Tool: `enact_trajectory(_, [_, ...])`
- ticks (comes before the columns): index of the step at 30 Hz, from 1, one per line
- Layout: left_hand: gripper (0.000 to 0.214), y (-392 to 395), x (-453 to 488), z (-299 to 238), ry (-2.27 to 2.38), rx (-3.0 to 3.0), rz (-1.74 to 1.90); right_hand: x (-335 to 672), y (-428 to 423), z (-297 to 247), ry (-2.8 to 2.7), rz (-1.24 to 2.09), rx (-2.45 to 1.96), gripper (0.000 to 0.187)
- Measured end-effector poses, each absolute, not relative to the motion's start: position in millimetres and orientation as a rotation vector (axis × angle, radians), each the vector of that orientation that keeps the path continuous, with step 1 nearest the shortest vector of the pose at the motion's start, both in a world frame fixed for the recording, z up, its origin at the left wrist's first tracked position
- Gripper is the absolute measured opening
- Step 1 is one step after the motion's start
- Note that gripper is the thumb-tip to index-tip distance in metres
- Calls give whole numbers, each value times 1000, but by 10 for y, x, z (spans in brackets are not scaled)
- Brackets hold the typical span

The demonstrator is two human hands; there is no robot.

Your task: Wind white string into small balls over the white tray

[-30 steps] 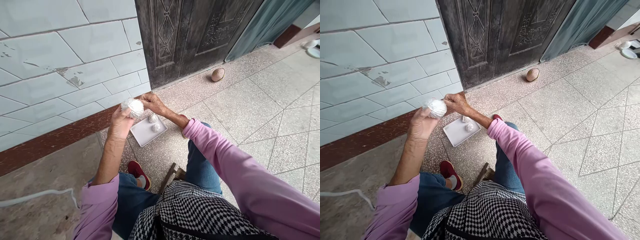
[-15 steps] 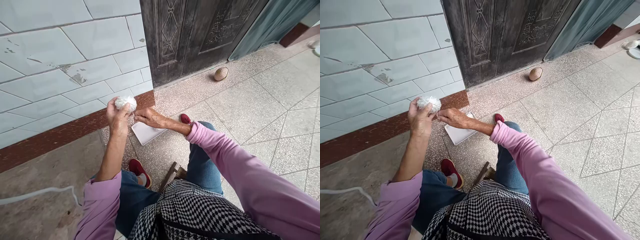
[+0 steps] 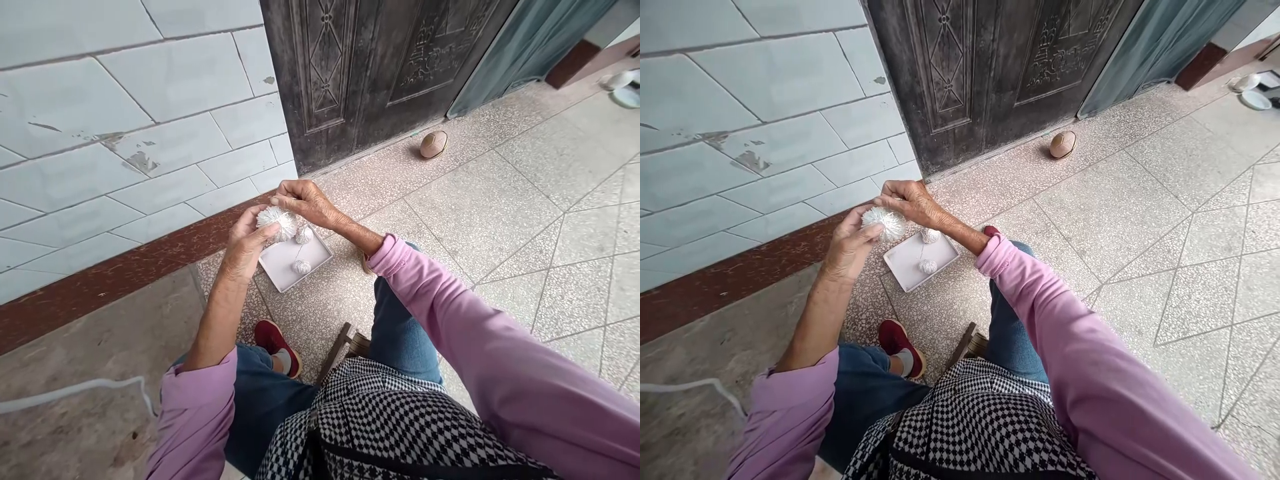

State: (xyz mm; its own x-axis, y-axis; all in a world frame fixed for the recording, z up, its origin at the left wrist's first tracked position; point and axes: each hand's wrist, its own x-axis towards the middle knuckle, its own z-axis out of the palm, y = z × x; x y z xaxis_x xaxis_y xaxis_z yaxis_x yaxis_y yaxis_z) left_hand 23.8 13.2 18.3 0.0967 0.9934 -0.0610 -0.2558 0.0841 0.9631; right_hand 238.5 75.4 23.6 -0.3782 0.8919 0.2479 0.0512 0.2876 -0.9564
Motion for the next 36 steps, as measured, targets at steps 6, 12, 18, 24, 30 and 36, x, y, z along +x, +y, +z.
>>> enact_trajectory(6, [71, 122, 201, 220, 884, 972, 1171, 2289, 903, 0, -1585, 1322, -860, 61])
enact_trajectory(12, [60, 113, 204, 303, 854, 875, 1301, 2139, 903, -34, -1556, 1328, -991, 48])
enact_trajectory(18, [58, 224, 89, 223, 938, 873, 1490, 2020, 613, 26, -1821, 1239, -1039, 38])
enact_trajectory(24, [75, 361, -16, 48, 1087, 963, 1611, 1997, 307, 127, -2035, 1252, -924, 43])
enact_trajectory(30, [69, 363, 0, -34, 1244, 1130, 1531, 2192, 283, 457, -1911, 1292, -1020, 38])
enact_trajectory(36, [63, 250, 114, 88, 1145, 1196, 1256, 2330, 579, 380, -1754, 1181, -960, 59])
